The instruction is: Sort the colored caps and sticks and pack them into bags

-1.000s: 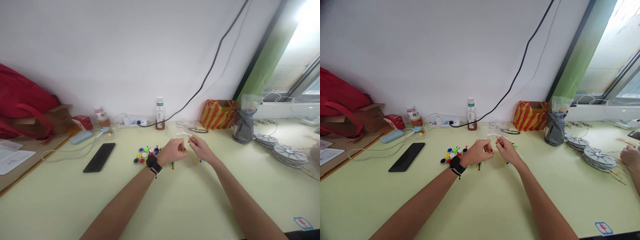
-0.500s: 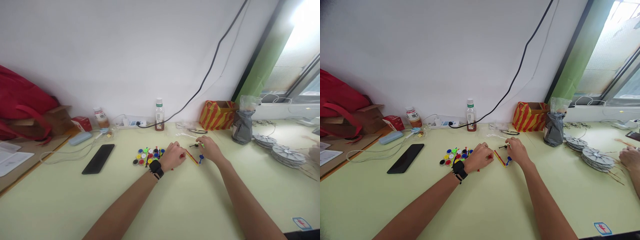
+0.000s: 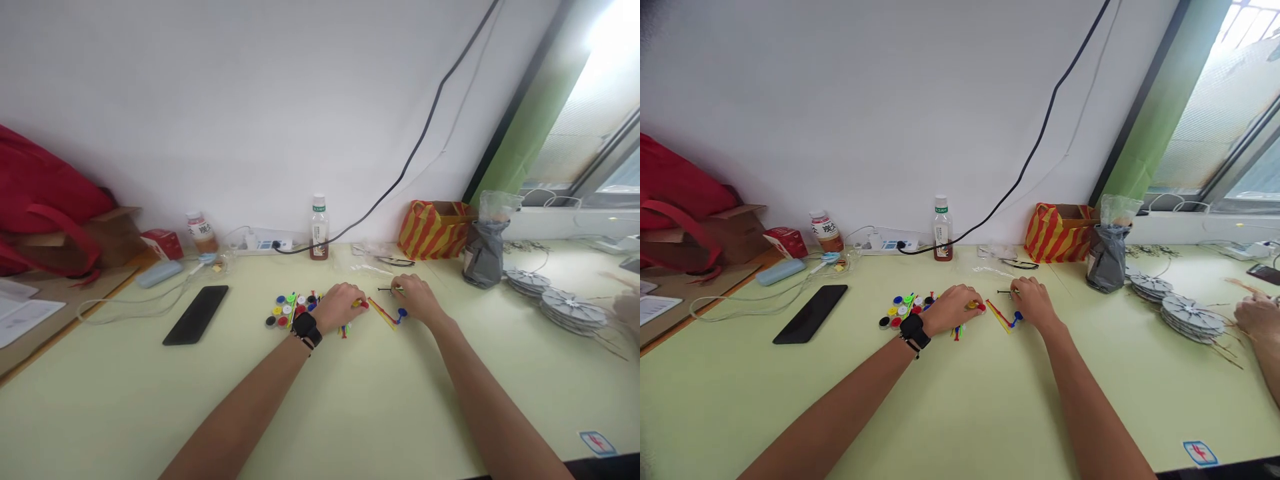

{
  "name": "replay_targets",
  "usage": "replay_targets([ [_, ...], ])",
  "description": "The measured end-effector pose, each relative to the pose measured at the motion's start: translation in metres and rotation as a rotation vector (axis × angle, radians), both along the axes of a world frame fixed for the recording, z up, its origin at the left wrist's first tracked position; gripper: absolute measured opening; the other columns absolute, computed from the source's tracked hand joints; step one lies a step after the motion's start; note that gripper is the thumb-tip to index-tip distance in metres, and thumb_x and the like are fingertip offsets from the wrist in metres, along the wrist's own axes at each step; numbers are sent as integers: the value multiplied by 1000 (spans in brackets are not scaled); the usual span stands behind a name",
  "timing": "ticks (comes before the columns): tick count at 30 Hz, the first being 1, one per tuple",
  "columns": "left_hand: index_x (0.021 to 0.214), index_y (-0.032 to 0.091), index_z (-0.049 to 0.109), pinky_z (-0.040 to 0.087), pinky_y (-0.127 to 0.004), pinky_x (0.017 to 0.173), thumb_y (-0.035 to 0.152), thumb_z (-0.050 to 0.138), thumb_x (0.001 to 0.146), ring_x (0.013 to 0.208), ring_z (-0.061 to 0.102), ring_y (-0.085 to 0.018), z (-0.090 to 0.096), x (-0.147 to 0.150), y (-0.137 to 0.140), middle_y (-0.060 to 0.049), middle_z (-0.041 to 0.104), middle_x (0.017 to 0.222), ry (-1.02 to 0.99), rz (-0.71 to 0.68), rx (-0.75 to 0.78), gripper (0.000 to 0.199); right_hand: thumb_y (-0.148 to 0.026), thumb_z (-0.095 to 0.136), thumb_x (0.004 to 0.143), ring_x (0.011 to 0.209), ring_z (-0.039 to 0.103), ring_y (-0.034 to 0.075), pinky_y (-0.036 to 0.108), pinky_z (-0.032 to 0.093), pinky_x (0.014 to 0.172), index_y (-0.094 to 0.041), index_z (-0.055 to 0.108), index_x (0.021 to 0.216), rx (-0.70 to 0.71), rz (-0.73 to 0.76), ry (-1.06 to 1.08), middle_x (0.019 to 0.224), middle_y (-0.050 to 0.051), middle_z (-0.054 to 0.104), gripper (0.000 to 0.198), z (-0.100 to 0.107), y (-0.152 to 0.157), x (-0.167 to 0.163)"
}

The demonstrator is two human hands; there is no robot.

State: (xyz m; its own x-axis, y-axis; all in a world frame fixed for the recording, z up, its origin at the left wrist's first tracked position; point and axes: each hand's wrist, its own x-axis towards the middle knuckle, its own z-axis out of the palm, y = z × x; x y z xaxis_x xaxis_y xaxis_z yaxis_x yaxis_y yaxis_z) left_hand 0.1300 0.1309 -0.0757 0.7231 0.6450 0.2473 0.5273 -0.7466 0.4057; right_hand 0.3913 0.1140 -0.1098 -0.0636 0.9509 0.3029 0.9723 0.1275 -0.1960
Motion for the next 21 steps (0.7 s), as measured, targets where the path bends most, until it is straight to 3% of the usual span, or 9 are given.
replay_targets([
  [8, 103, 20, 73, 50, -35, 90, 34, 69, 89, 101, 67, -25, -4, 0, 3, -8, 73, 106, -51, 6, -40, 20, -22, 47, 98, 106, 56, 29, 40, 36, 86, -23, 59, 99, 133, -40, 40, 107, 9, 72, 13, 6, 0, -12],
  [15, 103, 20, 74, 53, -33, 84, 35, 69, 88, 93, 69, -24, 2, -4, 5, -8, 75, 100, -68, -7, -69, 21, -31, 44, 99, 102, 59, 28, 40, 43, 90, -23, 57, 99, 319, 40, 346, 106, 11, 68, 15, 23, -5, -30],
  [18, 118, 21, 70, 55, -32, 84, 35, 69, 88, 95, 69, -22, 10, -6, 5, -8, 74, 112, -138, -6, -88, 33, -38, 47, 98, 83, 59, 22, 36, 48, 78, -23, 54, 98, 235, 127, 595, 94, 8, 65, 16, 30, -10, -43],
  [21, 136, 24, 60, 57, -32, 85, 38, 69, 89, 101, 69, -21, 17, -3, 3, -8, 71, 122, -333, -5, -155, 49, -44, 54, 94, 73, 59, 18, 33, 50, 69, -23, 52, 97, 18, 258, 889, 84, 3, 62, 21, 37, -17, -58],
])
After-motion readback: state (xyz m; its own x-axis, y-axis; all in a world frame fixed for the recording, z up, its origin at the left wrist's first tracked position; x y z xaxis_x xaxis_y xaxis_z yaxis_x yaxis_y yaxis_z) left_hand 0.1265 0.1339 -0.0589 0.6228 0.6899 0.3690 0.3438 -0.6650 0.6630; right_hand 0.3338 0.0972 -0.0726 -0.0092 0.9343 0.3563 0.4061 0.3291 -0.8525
